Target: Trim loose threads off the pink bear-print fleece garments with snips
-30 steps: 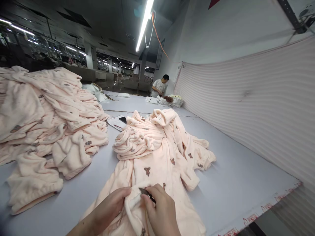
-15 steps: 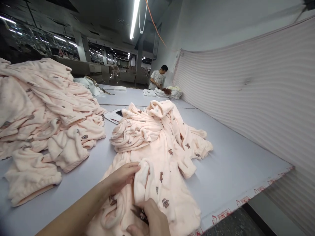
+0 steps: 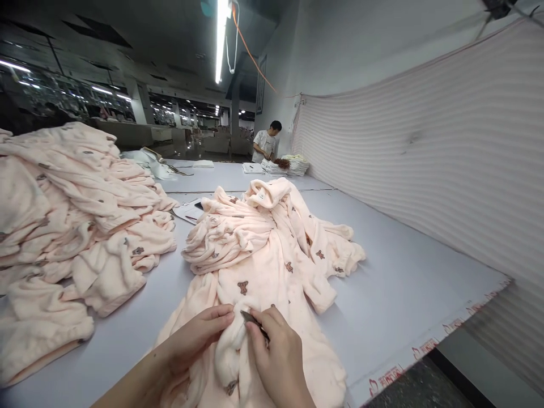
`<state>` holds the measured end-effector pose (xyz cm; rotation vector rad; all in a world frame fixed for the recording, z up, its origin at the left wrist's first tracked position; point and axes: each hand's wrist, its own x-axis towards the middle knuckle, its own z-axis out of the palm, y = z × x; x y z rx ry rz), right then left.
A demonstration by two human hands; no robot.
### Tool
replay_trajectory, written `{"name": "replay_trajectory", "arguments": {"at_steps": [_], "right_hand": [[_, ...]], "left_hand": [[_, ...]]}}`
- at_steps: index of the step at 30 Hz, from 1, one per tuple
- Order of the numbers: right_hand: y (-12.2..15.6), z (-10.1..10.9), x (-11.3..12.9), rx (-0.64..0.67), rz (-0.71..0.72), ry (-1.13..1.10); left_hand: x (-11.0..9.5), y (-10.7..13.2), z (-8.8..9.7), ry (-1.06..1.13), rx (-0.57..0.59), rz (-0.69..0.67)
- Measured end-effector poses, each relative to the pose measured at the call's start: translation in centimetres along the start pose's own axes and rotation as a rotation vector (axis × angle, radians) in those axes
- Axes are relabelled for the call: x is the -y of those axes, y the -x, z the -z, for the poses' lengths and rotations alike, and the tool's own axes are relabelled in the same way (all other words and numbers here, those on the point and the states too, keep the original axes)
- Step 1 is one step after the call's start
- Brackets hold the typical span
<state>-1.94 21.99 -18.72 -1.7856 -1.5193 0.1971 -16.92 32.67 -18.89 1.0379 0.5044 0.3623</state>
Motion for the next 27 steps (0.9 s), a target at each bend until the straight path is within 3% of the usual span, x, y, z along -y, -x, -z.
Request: {"name": "replay_trajectory", "arguments": {"at_steps": [3,6,9,12,14,17,18,21,23,27], "right_hand": [[0.3,0.4,-0.4,-0.025,-0.032,-0.038],[2.6,-0.8,-0.8,-0.052,-0.055,-0.071],[5.8,-3.7,-1.3,0.098,-0.008,0.015],[7.1,-5.9,-2.2,0.219,0.069,0.100],[6.5,-6.0,-3.0,0.203,0.027,-0.073],[4.8,-5.1,-3.8,0.091,-0.208,-0.508],[4.4,-4.9,-3.9,0.061,-0.292,-0.651],[3.6,-4.2,-3.7,0.034,-0.402,-0.922],[3.5,-3.4,-3.5,0.010,-0.345,-0.848],[3.5,-0.5,-3.0,-0.045,-0.122,-0.348]], "left_hand": [[0.2,-1.0,0.0,-0.005,-0.022,-0.033],[0.6,-2.8,0.0,0.014,-0.089,-0.084],[0.7,-4.1,0.3,0.016,-0.123,-0.110],[0.4,-3.6,0.7,-0.029,-0.151,-0.143],[0.6,-2.0,0.9,-0.072,-0.236,-0.196],[2.3,1.0,0.3,-0.255,-0.494,-0.315],[3.2,1.8,-0.2,-0.423,-0.571,-0.331],[5.8,2.6,-2.0,-0.641,-0.413,-0.295],[6.7,2.2,-2.9,-0.563,-0.344,-0.311],[6.6,1.5,-3.0,-0.562,-0.409,-0.427]]}}
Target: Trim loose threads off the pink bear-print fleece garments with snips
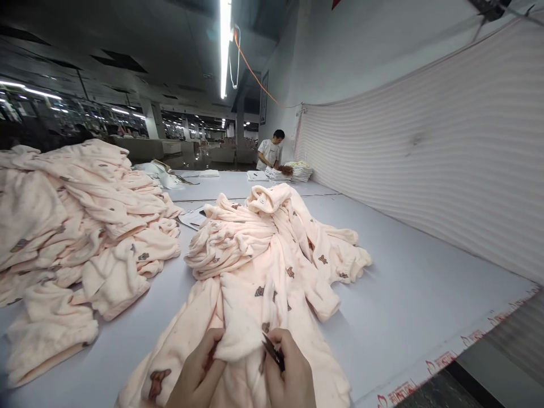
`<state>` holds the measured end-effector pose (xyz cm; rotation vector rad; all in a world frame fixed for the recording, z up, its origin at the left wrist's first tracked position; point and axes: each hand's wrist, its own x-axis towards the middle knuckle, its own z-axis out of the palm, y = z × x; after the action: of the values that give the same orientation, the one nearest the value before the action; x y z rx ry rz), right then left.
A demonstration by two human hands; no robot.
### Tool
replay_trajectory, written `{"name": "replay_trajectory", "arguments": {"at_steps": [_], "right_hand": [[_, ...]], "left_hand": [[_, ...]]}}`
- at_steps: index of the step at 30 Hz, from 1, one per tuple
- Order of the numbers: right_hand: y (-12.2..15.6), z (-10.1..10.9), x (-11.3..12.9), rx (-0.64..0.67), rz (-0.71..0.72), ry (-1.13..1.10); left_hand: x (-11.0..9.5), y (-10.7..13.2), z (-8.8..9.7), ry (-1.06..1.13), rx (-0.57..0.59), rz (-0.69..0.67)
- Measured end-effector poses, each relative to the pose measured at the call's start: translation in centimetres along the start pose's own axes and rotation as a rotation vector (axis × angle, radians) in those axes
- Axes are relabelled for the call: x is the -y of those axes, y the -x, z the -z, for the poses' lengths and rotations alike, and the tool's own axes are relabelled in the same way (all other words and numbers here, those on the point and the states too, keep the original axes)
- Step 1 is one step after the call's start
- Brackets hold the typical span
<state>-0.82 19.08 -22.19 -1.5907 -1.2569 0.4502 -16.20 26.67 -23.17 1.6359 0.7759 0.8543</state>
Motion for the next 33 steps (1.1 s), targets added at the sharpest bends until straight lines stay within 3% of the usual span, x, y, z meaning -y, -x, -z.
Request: {"name": "replay_trajectory", "arguments": {"at_steps": [5,9,13,19,22,23,26,28,31,33], "right_hand": [[-0.1,2.4,2.2,0.183,0.155,0.389],[-0.4,2.5,3.2,0.201,0.231,0.603],[-0.8,2.3,3.4,0.206,0.251,0.597],[-0.3,2.1,2.5,0.176,0.170,0.562],[-0.5,1.3,1.6,0.092,0.141,0.584],[-0.8,1.0,1.4,0.052,0.113,0.595],[-2.1,0.6,0.8,-0.039,0.025,0.623],[-2.7,0.7,0.9,-0.025,-0.001,0.595],[-2.5,1.1,1.3,0.108,0.062,0.437],[-2.0,1.2,1.7,0.124,0.127,0.382]], "left_hand": [[0.4,0.1,0.8,-0.067,-0.026,-0.034],[0.7,0.2,0.6,-0.018,-0.050,-0.021],[0.9,0.0,0.7,0.019,-0.012,-0.026],[0.5,0.2,0.8,0.032,-0.015,-0.050],[0.1,0.1,0.9,0.027,-0.099,-0.069],[-0.1,-0.1,0.9,0.043,-0.075,-0.042],[-0.6,-1.0,1.3,0.271,0.135,0.188],[-1.0,-1.6,1.5,0.511,0.195,0.335],[-1.4,-2.3,1.8,0.739,0.215,0.367],[-1.4,-2.6,1.9,0.800,0.258,0.362]]}}
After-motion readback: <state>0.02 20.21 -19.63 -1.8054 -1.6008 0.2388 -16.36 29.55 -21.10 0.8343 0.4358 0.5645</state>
